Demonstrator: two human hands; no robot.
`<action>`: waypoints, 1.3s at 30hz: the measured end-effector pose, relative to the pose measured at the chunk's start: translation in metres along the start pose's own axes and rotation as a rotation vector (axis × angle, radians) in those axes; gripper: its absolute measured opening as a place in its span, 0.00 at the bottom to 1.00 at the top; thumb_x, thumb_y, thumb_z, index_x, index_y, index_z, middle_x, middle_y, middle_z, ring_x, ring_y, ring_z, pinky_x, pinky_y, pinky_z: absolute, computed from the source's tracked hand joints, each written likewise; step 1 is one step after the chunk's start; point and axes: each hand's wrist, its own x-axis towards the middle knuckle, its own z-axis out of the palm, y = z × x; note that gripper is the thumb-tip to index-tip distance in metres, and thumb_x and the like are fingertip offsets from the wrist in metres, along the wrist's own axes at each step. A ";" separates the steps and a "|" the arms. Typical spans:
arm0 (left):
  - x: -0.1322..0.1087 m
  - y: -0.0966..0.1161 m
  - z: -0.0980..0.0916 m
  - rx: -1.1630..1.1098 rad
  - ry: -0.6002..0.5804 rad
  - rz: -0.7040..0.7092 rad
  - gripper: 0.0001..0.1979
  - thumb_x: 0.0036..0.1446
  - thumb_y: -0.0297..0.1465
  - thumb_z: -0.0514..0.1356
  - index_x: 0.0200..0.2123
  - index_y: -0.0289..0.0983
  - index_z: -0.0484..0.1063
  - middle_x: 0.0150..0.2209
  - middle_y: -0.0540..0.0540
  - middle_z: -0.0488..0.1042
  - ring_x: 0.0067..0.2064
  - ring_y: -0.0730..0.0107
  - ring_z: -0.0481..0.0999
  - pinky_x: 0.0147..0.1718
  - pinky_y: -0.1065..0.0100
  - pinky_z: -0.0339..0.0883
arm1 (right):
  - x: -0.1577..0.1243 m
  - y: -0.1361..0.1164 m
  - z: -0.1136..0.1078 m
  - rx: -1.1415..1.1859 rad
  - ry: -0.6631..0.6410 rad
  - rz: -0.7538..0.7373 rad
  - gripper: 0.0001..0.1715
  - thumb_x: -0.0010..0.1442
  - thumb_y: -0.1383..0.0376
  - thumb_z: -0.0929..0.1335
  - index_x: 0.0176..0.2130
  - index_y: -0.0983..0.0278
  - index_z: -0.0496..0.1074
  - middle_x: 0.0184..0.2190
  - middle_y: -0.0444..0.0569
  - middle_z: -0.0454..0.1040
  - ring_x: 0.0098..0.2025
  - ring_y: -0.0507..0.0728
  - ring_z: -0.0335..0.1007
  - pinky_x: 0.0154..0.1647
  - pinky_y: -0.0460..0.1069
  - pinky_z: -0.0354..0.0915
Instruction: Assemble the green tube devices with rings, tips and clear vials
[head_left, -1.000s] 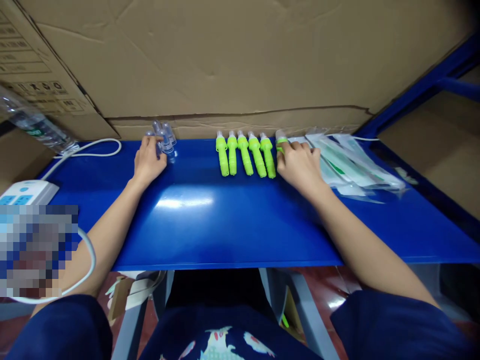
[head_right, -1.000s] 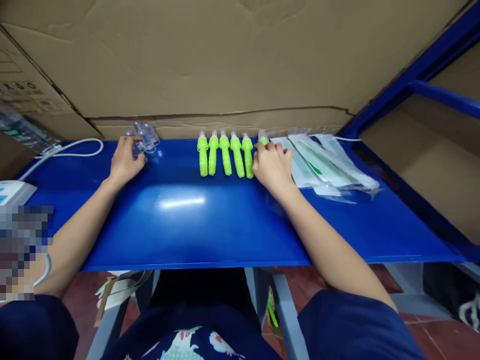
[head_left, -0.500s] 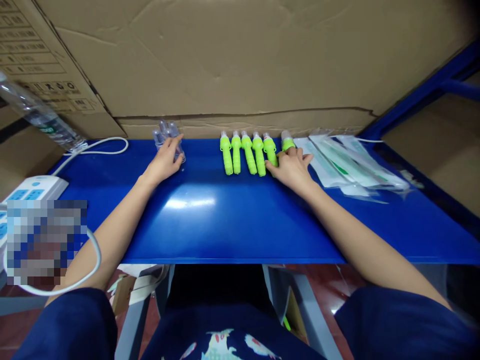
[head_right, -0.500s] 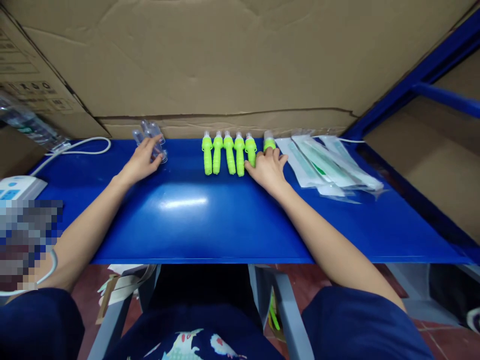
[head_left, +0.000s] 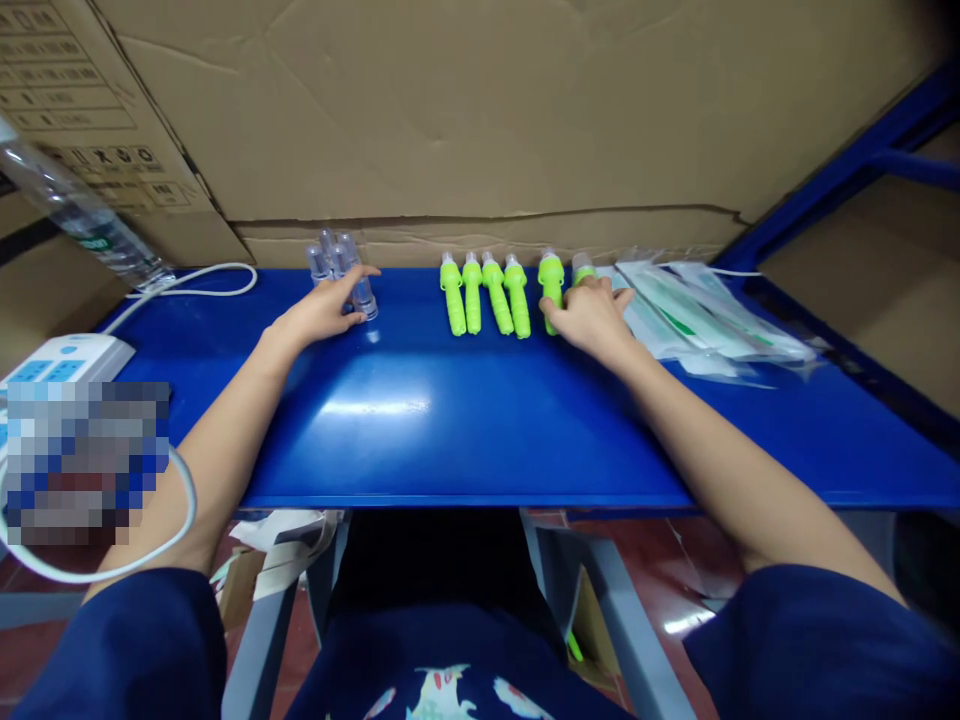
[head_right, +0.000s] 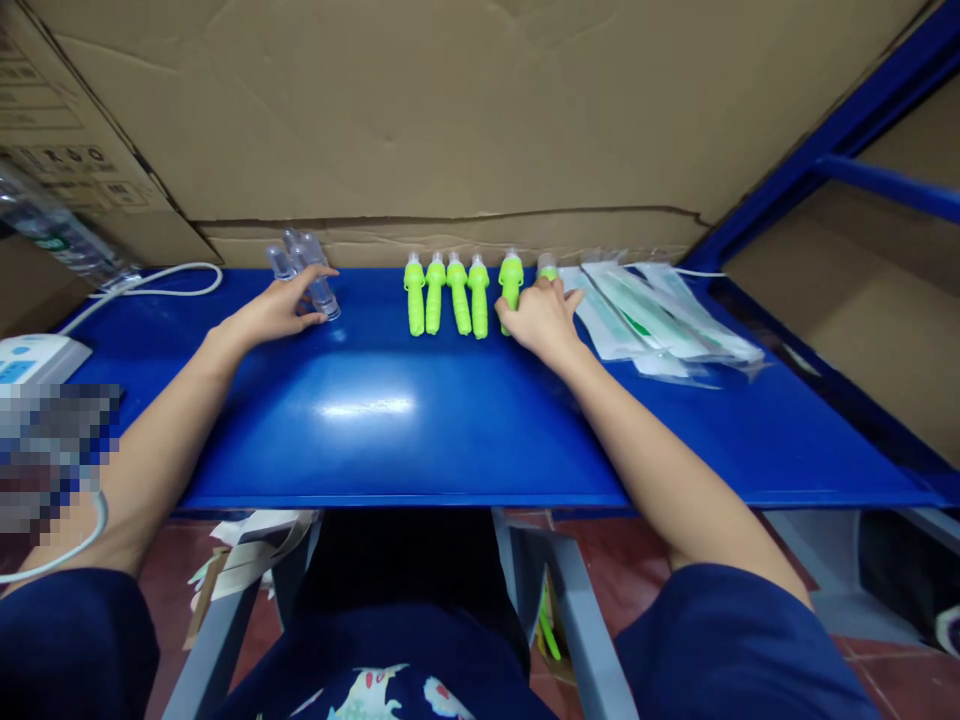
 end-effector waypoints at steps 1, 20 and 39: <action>0.000 0.000 0.000 -0.020 0.008 -0.009 0.37 0.53 0.32 0.65 0.67 0.41 0.65 0.52 0.39 0.80 0.50 0.53 0.82 0.54 0.56 0.74 | -0.001 -0.002 -0.004 -0.001 0.015 0.007 0.31 0.73 0.51 0.58 0.41 0.71 0.77 0.50 0.72 0.73 0.60 0.81 0.61 0.57 0.75 0.57; 0.012 0.019 0.019 -0.927 0.289 -0.218 0.26 0.53 0.47 0.74 0.42 0.40 0.66 0.36 0.45 0.83 0.36 0.66 0.83 0.36 0.67 0.74 | -0.025 -0.034 -0.009 0.002 0.123 -0.706 0.19 0.71 0.52 0.62 0.46 0.62 0.74 0.54 0.60 0.77 0.57 0.69 0.68 0.60 0.63 0.51; 0.005 0.050 0.035 -0.677 0.139 0.085 0.32 0.40 0.48 0.78 0.41 0.35 0.72 0.45 0.40 0.81 0.45 0.59 0.82 0.44 0.62 0.75 | -0.026 -0.034 0.005 -0.015 0.294 -0.830 0.25 0.74 0.49 0.61 0.45 0.63 0.78 0.33 0.51 0.80 0.37 0.60 0.73 0.51 0.57 0.56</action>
